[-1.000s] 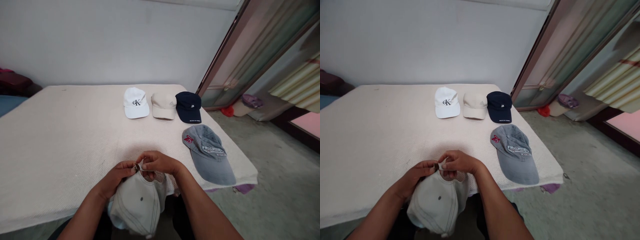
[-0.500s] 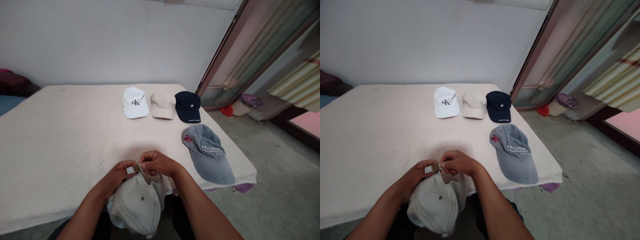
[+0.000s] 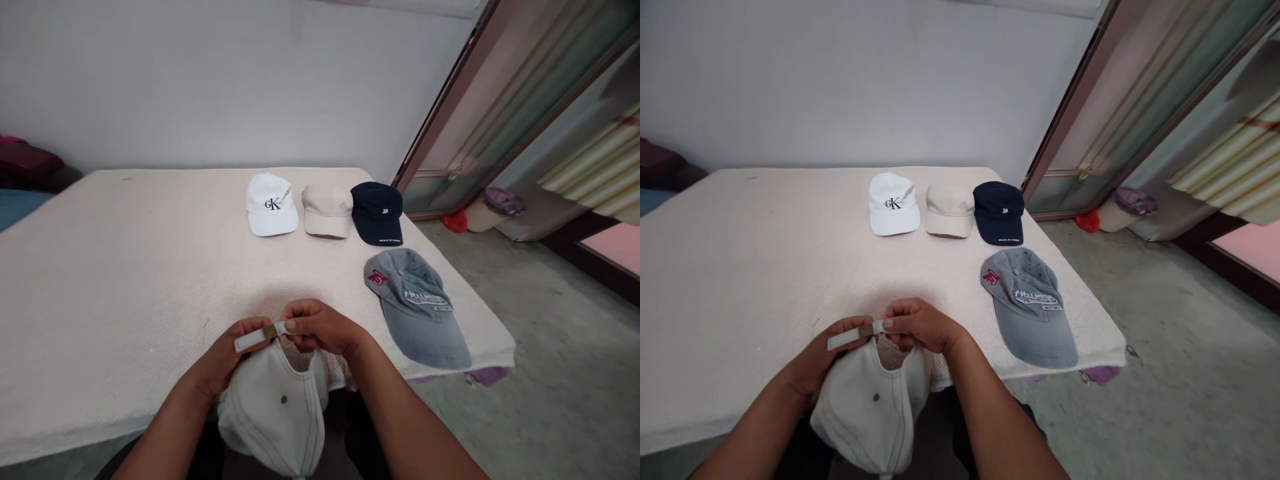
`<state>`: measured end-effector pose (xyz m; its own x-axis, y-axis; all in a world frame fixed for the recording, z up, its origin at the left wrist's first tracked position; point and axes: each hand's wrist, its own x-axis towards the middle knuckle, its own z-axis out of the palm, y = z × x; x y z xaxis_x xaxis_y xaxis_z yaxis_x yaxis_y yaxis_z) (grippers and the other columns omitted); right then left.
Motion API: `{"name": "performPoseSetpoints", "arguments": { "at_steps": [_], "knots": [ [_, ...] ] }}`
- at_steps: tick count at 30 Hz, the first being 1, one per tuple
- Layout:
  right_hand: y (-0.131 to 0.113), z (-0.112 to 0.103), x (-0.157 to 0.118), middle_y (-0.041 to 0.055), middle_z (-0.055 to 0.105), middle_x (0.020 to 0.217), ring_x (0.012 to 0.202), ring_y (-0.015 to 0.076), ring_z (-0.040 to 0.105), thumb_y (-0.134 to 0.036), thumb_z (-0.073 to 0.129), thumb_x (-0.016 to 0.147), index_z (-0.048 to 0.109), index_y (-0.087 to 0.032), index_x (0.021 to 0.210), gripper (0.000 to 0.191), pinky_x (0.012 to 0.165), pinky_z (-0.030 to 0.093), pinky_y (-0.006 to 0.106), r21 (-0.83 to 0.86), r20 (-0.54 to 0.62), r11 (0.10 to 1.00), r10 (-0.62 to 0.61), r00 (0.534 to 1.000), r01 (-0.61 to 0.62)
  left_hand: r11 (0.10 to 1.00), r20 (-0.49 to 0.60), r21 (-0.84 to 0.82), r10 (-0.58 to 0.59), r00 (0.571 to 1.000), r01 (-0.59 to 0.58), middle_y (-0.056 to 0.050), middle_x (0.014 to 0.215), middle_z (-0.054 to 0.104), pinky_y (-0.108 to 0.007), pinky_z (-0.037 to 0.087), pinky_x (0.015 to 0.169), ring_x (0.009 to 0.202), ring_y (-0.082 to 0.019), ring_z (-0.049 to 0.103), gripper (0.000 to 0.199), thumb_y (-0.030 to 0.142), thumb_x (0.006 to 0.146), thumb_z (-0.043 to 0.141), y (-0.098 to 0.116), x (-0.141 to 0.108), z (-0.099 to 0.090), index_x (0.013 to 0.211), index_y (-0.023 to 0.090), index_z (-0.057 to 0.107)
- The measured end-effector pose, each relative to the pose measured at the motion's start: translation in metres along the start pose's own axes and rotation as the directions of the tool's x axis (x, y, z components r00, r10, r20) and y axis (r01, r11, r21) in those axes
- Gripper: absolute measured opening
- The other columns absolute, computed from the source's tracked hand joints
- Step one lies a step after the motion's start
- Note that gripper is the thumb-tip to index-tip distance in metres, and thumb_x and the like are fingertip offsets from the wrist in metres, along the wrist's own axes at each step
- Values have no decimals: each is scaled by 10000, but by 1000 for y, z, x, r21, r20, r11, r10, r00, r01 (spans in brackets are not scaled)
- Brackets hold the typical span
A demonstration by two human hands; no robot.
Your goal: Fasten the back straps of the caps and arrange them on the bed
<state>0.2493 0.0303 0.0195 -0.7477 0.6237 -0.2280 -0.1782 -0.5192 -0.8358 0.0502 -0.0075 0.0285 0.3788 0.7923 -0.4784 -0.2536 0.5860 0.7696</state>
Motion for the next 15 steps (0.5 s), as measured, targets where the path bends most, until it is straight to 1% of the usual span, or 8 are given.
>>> {"name": "performPoseSetpoints", "arguments": {
  "at_steps": [3,5,9,12,15],
  "knots": [
    [0,0,1,-49,524,533,399,33,378,-288,679,725,546,-138,762,204,397,244,175,1,-10,1000,10,1000,-10,999,34,36,-17,999,16,-40,735,663,-270,433,638,660,-165,588,216,254,667,738,-1,0,3,854,160,684],
    [-1,-1,1,-55,511,528,401,34,375,-294,677,728,547,-140,773,206,397,240,176,-17,-10,999,27,1000,-28,1000,40,26,-15,999,14,-34,743,655,-259,424,628,649,-151,573,204,243,671,732,0,0,3,851,165,677],
    [-2,-1,3,-55,487,536,414,30,359,-347,653,755,545,-134,734,240,400,237,175,-93,-7,995,36,999,-36,999,53,39,-4,999,2,-5,683,620,-223,387,575,590,-114,526,143,232,675,725,3,1,4,778,164,652],
    [-3,2,3,-70,451,513,415,29,336,-358,669,741,550,-136,742,252,402,227,174,-126,8,991,50,999,-49,997,70,70,-32,997,27,-13,686,625,-231,378,561,570,-115,522,165,262,679,725,3,1,8,784,165,643],
    [-2,4,3,-77,433,504,417,28,320,-353,676,735,554,-140,748,246,404,226,172,-154,-14,987,50,999,-52,994,57,98,-49,997,43,-24,695,632,-243,380,558,560,-122,522,178,272,676,725,1,1,10,791,163,644]
  ]
}}
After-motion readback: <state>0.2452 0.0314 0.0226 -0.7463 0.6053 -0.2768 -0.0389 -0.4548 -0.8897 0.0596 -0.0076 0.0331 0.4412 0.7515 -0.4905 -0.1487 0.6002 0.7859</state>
